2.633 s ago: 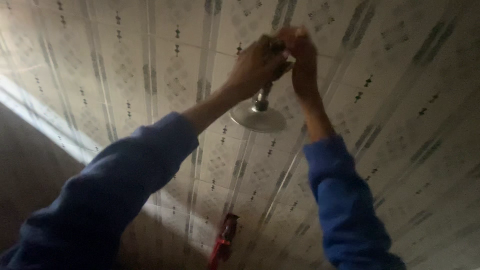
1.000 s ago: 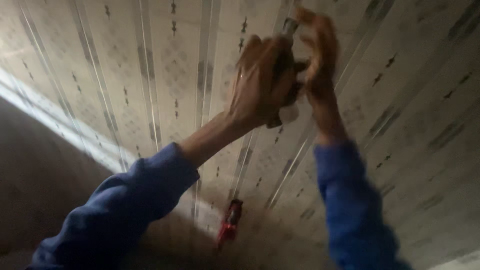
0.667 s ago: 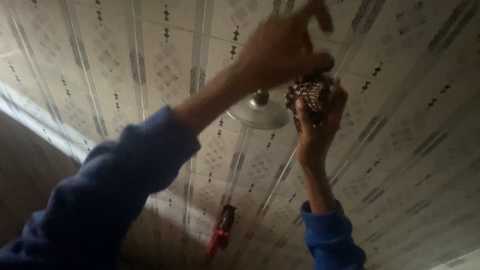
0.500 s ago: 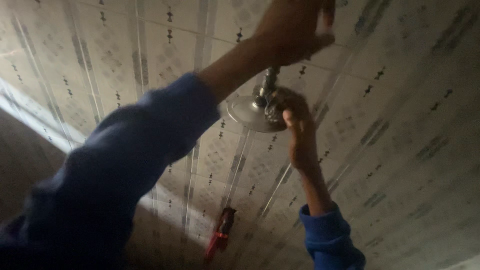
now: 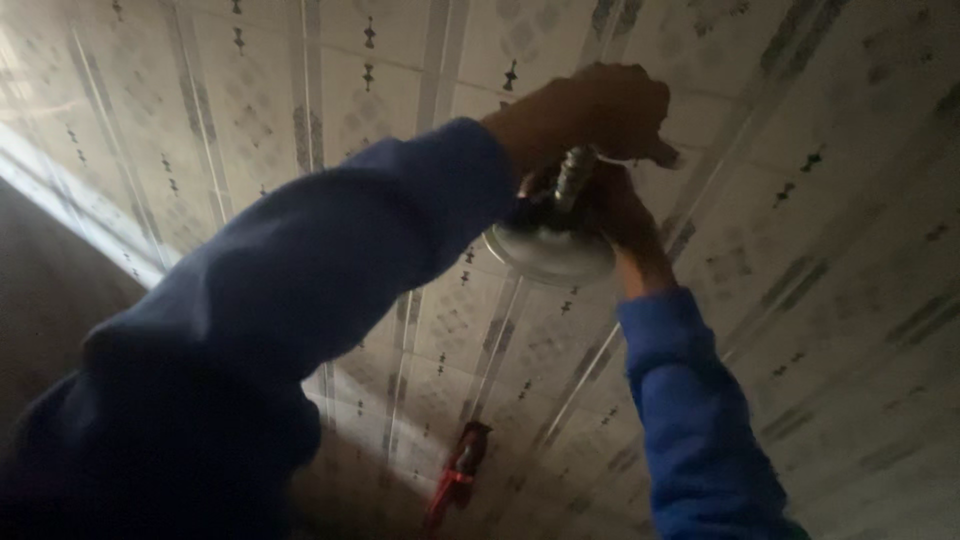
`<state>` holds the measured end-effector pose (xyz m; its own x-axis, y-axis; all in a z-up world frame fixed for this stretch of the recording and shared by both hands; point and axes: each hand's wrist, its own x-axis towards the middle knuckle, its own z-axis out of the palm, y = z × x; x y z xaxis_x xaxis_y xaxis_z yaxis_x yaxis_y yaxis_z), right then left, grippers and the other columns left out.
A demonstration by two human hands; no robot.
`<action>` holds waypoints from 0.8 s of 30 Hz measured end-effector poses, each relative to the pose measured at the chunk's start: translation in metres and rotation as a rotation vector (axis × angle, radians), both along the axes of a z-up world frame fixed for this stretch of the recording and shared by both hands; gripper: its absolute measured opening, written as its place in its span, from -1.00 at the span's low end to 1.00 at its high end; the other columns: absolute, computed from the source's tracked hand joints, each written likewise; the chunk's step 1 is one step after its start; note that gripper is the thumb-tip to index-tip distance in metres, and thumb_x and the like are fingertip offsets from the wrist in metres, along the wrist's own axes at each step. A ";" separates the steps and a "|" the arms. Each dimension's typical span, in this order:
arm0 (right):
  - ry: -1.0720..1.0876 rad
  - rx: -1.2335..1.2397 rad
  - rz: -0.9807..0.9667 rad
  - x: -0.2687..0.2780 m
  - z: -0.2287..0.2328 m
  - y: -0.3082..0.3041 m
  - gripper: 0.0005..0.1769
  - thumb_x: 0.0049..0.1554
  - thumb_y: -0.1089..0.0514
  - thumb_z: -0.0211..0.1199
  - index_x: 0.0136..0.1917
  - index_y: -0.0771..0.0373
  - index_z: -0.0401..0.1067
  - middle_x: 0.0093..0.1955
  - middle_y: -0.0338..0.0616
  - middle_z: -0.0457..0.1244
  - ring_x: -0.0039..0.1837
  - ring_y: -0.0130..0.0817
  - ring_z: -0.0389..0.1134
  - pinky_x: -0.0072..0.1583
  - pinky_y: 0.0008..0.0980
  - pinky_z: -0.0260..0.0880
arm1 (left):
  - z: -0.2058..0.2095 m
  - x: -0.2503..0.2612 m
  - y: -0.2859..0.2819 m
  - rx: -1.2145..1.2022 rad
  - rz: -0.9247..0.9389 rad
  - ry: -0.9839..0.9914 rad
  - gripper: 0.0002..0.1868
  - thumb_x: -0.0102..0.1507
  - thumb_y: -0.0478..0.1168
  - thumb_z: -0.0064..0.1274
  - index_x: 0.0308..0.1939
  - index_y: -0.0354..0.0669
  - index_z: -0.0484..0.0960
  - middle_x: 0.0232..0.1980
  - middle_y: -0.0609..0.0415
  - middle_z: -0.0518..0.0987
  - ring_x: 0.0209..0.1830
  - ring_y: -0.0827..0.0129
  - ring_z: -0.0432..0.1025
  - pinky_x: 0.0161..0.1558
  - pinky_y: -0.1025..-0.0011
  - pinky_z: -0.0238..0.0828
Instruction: The person cleans a ceiling-mounted light fixture using a cloth. They repeatedly wipe the glass cover and the metal stem of the fixture with a patterned cloth.
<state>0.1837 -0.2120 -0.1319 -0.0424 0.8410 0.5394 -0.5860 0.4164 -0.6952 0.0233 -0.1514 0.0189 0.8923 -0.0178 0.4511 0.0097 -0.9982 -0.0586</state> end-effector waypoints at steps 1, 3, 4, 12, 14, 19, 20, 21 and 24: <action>0.019 -0.024 0.008 0.004 0.001 0.006 -0.53 0.32 0.13 0.23 0.45 0.25 0.29 0.36 -0.05 0.23 0.39 -0.25 0.25 0.43 -0.18 0.33 | 0.001 -0.001 -0.001 -0.045 0.036 0.039 -0.26 0.22 0.40 0.08 0.08 -0.21 0.56 -0.13 -0.07 0.69 -0.14 0.09 0.63 -0.09 0.10 0.56; -0.373 0.016 -0.264 0.009 0.004 0.017 -0.56 0.33 0.08 0.20 0.42 0.23 0.31 0.34 -0.05 0.25 0.38 -0.24 0.26 0.42 -0.19 0.33 | 0.001 -0.003 0.000 0.003 -0.014 0.055 -0.30 0.19 0.36 0.13 0.07 -0.17 0.62 -0.11 0.02 0.72 -0.11 0.12 0.62 -0.05 0.13 0.56; -0.762 0.087 -0.550 0.010 0.006 0.022 -0.57 0.33 0.05 0.18 0.41 0.22 0.32 0.34 -0.05 0.26 0.38 -0.24 0.27 0.42 -0.19 0.33 | 0.002 -0.005 0.002 0.029 -0.038 0.065 -0.32 0.17 0.35 0.15 0.06 -0.15 0.65 -0.10 0.06 0.74 -0.09 0.14 0.62 -0.03 0.14 0.56; -1.640 -0.109 -1.274 -0.024 0.009 -0.005 -0.57 0.36 -0.14 0.05 0.33 0.15 0.42 0.28 -0.03 0.32 0.36 -0.20 0.33 0.38 -0.22 0.34 | -0.001 -0.011 -0.003 0.072 0.003 0.028 -0.17 0.15 0.39 0.19 0.22 -0.18 0.50 0.03 -0.10 0.61 -0.03 0.03 0.55 -0.02 0.07 0.50; -1.229 0.044 -1.114 -0.046 -0.004 -0.042 -0.56 0.41 -0.15 -0.01 0.30 0.16 0.45 0.23 -0.04 0.32 0.30 -0.25 0.32 0.34 -0.24 0.34 | -0.001 -0.015 -0.007 0.054 0.032 0.077 -0.19 0.20 0.39 0.14 0.23 -0.19 0.51 0.04 -0.10 0.63 -0.02 0.05 0.56 0.02 0.07 0.51; -0.992 0.313 -1.428 -0.114 -0.026 -0.086 -0.47 0.32 -0.27 -0.21 0.22 0.01 0.43 0.10 -0.22 0.30 0.04 -0.47 0.32 -0.03 -0.40 0.32 | 0.004 -0.024 -0.010 0.131 0.020 0.125 -0.18 0.27 0.41 0.07 0.22 -0.27 0.50 0.00 -0.12 0.64 -0.01 0.06 0.54 0.06 0.05 0.48; -1.117 0.449 -1.565 -0.128 -0.027 -0.087 -0.56 0.35 -0.21 -0.23 0.15 0.00 0.38 0.09 -0.20 0.28 0.10 -0.40 0.30 0.10 -0.30 0.26 | 0.004 -0.025 -0.011 0.109 0.013 0.109 -0.21 0.25 0.39 0.08 0.19 -0.25 0.51 -0.02 -0.10 0.64 -0.03 0.08 0.55 0.05 0.06 0.49; -1.246 0.584 -1.693 -0.144 -0.029 -0.090 -0.62 0.38 -0.16 -0.25 0.07 -0.02 0.34 0.08 -0.19 0.27 0.16 -0.33 0.27 0.22 -0.19 0.19 | 0.003 -0.025 -0.011 0.082 0.007 0.096 -0.23 0.24 0.38 0.10 0.17 -0.23 0.52 -0.04 -0.07 0.64 -0.06 0.11 0.56 0.04 0.07 0.49; -1.575 0.826 -1.855 -0.184 -0.026 -0.089 -0.79 0.42 -0.01 -0.04 0.00 0.05 0.34 0.03 -0.14 0.25 0.17 -0.21 0.24 0.31 -0.03 0.16 | 0.001 -0.024 -0.011 0.031 0.019 0.147 -0.29 0.28 0.38 0.05 0.02 -0.24 0.62 -0.13 -0.05 0.67 -0.14 0.17 0.60 0.01 0.10 0.55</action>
<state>-0.0002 -0.3008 -0.1579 -0.3583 0.2522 0.8989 0.9204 -0.0660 0.3854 -0.0003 -0.1626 0.0202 0.9490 -0.0122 0.3151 0.0176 -0.9956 -0.0917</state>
